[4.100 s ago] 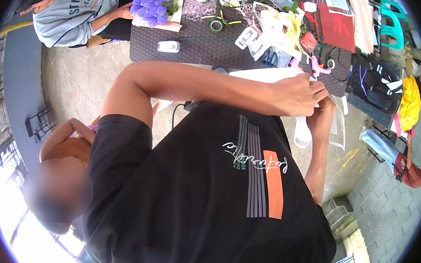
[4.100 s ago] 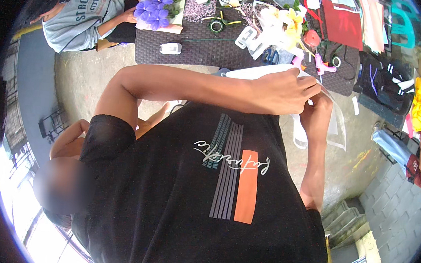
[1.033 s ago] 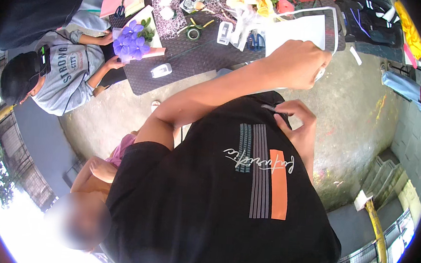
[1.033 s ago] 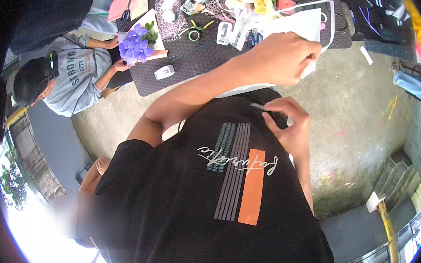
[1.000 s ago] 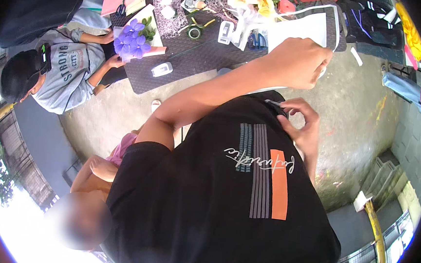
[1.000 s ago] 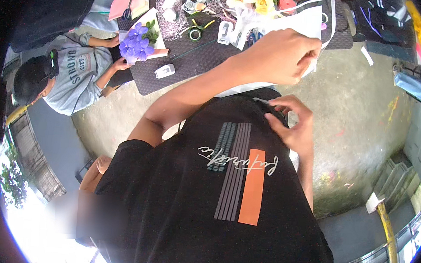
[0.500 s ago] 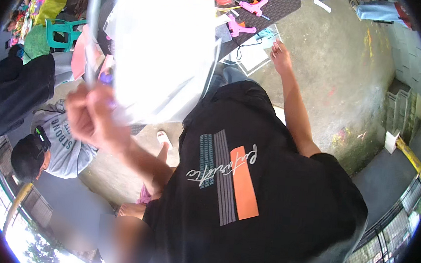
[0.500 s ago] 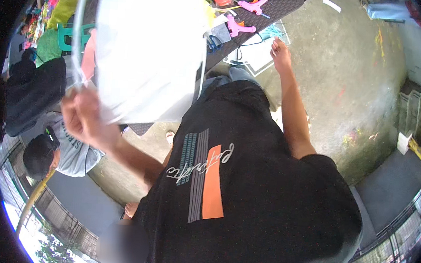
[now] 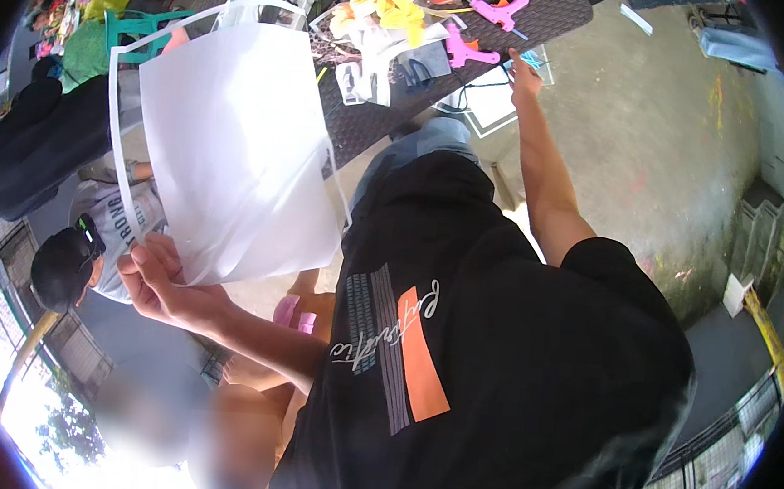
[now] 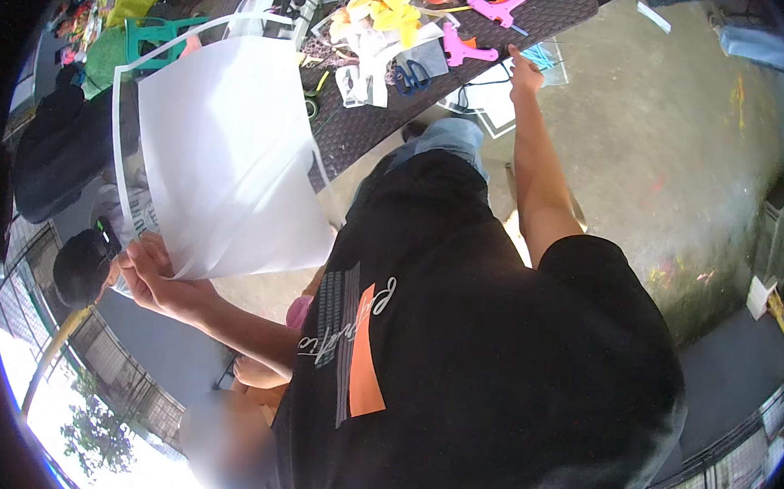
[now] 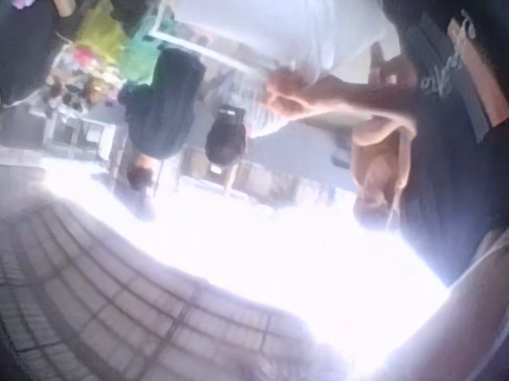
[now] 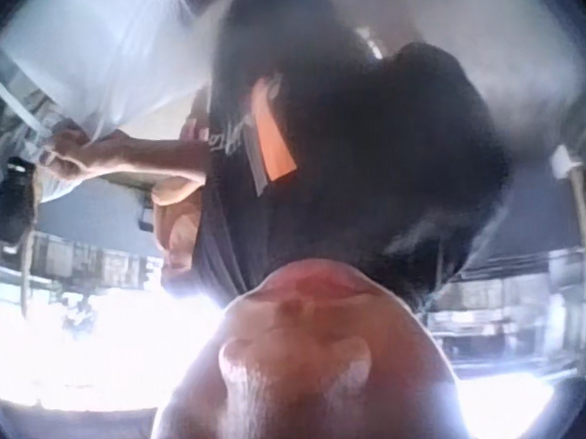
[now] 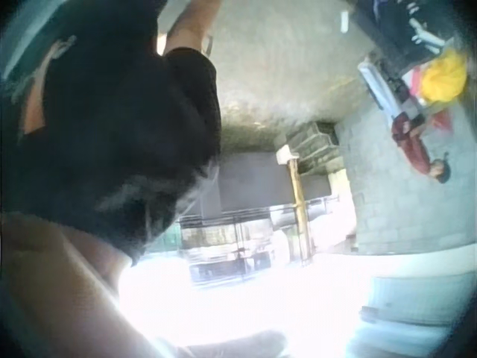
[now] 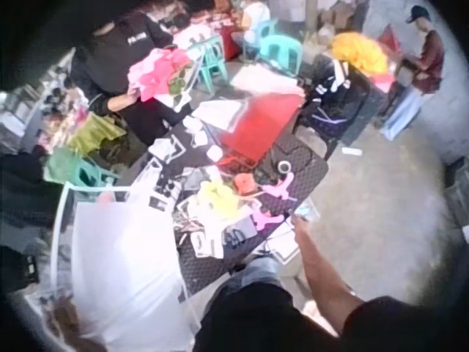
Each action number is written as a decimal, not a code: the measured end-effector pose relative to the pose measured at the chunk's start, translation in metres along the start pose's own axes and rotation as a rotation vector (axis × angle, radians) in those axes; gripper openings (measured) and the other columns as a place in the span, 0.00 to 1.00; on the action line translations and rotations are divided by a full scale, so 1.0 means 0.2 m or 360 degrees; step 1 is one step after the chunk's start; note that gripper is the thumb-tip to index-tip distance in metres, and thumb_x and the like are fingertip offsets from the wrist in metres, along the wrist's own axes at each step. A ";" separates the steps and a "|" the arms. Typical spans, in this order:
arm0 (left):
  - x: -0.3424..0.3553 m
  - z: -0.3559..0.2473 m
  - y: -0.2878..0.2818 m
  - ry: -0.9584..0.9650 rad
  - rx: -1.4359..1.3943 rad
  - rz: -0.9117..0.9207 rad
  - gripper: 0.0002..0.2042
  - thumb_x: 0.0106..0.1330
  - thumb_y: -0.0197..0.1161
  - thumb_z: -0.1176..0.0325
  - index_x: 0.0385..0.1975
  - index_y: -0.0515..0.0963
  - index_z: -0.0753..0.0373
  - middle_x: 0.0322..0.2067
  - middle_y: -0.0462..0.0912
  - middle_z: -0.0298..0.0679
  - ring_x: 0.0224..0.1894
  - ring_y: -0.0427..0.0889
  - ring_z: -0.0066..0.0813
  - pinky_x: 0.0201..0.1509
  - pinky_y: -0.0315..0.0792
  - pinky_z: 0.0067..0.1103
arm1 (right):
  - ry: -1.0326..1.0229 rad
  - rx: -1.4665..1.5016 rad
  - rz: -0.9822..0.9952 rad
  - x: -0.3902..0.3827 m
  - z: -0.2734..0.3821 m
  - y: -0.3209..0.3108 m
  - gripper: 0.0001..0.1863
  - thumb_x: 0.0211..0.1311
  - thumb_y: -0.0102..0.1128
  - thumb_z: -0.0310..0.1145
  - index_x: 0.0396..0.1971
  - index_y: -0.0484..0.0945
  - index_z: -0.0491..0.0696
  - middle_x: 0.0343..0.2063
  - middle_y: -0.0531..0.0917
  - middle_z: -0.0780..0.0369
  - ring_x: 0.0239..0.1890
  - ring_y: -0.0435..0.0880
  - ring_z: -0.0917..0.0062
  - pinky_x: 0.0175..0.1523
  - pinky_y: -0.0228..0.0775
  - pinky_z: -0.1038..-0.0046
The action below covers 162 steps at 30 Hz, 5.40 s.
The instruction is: The person assembles a bouquet of artificial flowers by taping stems together and wrapping the arrangement in clear plastic sheets, using scissors to cut the plastic.
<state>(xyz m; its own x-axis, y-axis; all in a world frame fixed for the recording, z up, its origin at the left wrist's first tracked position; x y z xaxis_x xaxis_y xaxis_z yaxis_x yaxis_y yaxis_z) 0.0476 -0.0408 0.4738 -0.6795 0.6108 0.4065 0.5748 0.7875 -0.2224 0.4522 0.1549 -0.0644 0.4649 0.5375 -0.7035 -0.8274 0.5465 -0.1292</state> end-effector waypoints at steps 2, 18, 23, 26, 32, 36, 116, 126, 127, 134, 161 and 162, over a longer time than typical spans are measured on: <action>0.04 0.02 0.03 -0.0016 0.0003 0.0082 0.18 0.73 0.61 0.69 0.20 0.62 0.55 0.16 0.56 0.26 0.21 0.54 0.15 0.27 0.47 0.19 | -0.0036 -0.0113 -0.0074 0.02 0.02 -0.05 0.26 0.42 0.85 0.50 0.34 0.83 0.47 0.34 0.85 0.64 0.40 0.82 0.80 0.39 0.73 0.72; 0.12 0.10 0.19 -0.0216 0.0039 0.1101 0.14 0.63 0.54 0.90 0.46 0.72 0.70 0.40 0.77 0.39 0.46 0.78 0.23 0.46 0.71 0.17 | -0.0668 -0.0164 0.0945 -0.82 0.32 0.10 0.32 0.67 0.58 0.59 0.47 0.82 0.39 0.36 0.87 0.58 0.39 0.84 0.75 0.48 0.75 0.68; 0.13 0.06 0.28 -0.0033 0.0040 0.1380 0.17 0.63 0.50 0.91 0.50 0.72 0.71 0.45 0.79 0.42 0.49 0.80 0.27 0.52 0.72 0.20 | 0.0661 -0.0088 0.2263 -1.25 0.40 0.36 0.41 0.70 0.46 0.67 0.57 0.78 0.40 0.51 0.84 0.59 0.52 0.82 0.74 0.57 0.72 0.70; 0.12 0.07 0.26 -0.0029 -0.0019 0.1428 0.19 0.63 0.47 0.92 0.52 0.72 0.71 0.48 0.79 0.44 0.50 0.80 0.29 0.54 0.73 0.21 | 0.0620 0.0019 0.2156 -1.41 0.49 0.38 0.38 0.69 0.55 0.61 0.62 0.73 0.41 0.53 0.83 0.59 0.55 0.81 0.74 0.58 0.71 0.70; 0.12 0.14 0.21 -0.0217 -0.0117 0.1398 0.19 0.64 0.48 0.91 0.54 0.72 0.71 0.52 0.79 0.47 0.51 0.80 0.29 0.53 0.75 0.19 | 0.0164 0.0394 0.1677 -1.26 0.57 0.30 0.40 0.63 0.67 0.28 0.73 0.58 0.49 0.63 0.74 0.61 0.59 0.78 0.77 0.64 0.66 0.69; 0.13 0.19 0.22 -0.0121 -0.0026 0.1480 0.15 0.69 0.49 0.86 0.54 0.74 0.71 0.54 0.79 0.48 0.51 0.80 0.29 0.52 0.76 0.18 | -0.0204 0.0711 0.1762 -1.39 0.77 0.12 0.44 0.60 0.64 0.27 0.75 0.54 0.50 0.70 0.65 0.58 0.70 0.66 0.70 0.72 0.57 0.62; -0.09 1.51 2.65 -0.1038 0.0803 0.2717 0.07 0.62 0.62 0.81 0.21 0.76 0.69 0.25 0.82 0.41 0.25 0.80 0.26 0.44 0.87 0.32 | -0.0325 0.0618 0.1032 -0.49 0.31 -0.22 0.37 0.59 0.65 0.13 0.70 0.66 0.45 0.52 0.83 0.58 0.52 0.83 0.73 0.60 0.76 0.72; 0.05 1.41 2.59 -0.0753 0.0209 0.2713 0.10 0.67 0.64 0.78 0.47 0.80 0.72 0.42 0.84 0.45 0.46 0.87 0.34 0.58 0.83 0.26 | -0.0906 0.0176 0.0698 -0.65 0.45 -0.25 0.28 0.60 0.64 0.14 0.61 0.78 0.47 0.58 0.82 0.63 0.49 0.82 0.83 0.57 0.75 0.77; 0.05 1.38 2.56 -0.0784 0.0041 0.2679 0.09 0.69 0.63 0.78 0.47 0.79 0.72 0.44 0.84 0.48 0.49 0.86 0.37 0.61 0.81 0.27 | -0.1027 0.0031 0.0630 -0.70 0.48 -0.26 0.26 0.62 0.63 0.15 0.61 0.79 0.48 0.61 0.80 0.65 0.49 0.81 0.85 0.57 0.75 0.78; 0.19 1.40 2.30 -0.0990 -0.0423 0.2659 0.17 0.74 0.58 0.63 0.47 0.80 0.75 0.47 0.84 0.52 0.54 0.83 0.38 0.66 0.75 0.31 | -0.2036 -0.0815 0.0692 -0.95 0.53 -0.27 0.33 0.50 0.57 0.12 0.59 0.80 0.49 0.64 0.77 0.60 0.65 0.77 0.65 0.68 0.70 0.67; 0.04 1.53 2.16 -0.0191 0.0374 0.2317 0.03 0.63 0.66 0.72 0.33 0.85 0.61 0.23 0.84 0.37 0.21 0.81 0.25 0.25 0.76 0.25 | -0.1081 -0.0894 0.0912 -0.57 0.29 -0.05 0.41 0.53 0.73 0.60 0.60 0.76 0.48 0.51 0.84 0.49 0.55 0.84 0.59 0.59 0.75 0.65; 0.03 1.52 2.18 -0.0219 0.0382 0.2325 0.02 0.64 0.67 0.72 0.33 0.84 0.61 0.22 0.84 0.37 0.21 0.81 0.24 0.25 0.76 0.25 | -0.1001 -0.1023 0.0966 -0.54 0.29 -0.02 0.41 0.51 0.74 0.60 0.59 0.77 0.48 0.50 0.84 0.49 0.53 0.84 0.60 0.58 0.75 0.65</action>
<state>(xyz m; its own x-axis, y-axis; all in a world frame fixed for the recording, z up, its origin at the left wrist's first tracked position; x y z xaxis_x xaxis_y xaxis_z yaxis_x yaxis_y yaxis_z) 0.1554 0.3305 0.1103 0.3736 0.8457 -0.3810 0.6920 -0.5276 -0.4927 0.4240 0.1318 0.0522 -0.1511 0.9377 -0.3130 -0.8989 -0.2621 -0.3512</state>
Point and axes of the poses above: each hand's wrist, its own x-axis towards the middle knuckle, its own y-axis out of the palm, z = x × y, the point moved 2 cm from there along x, towards the middle knuckle
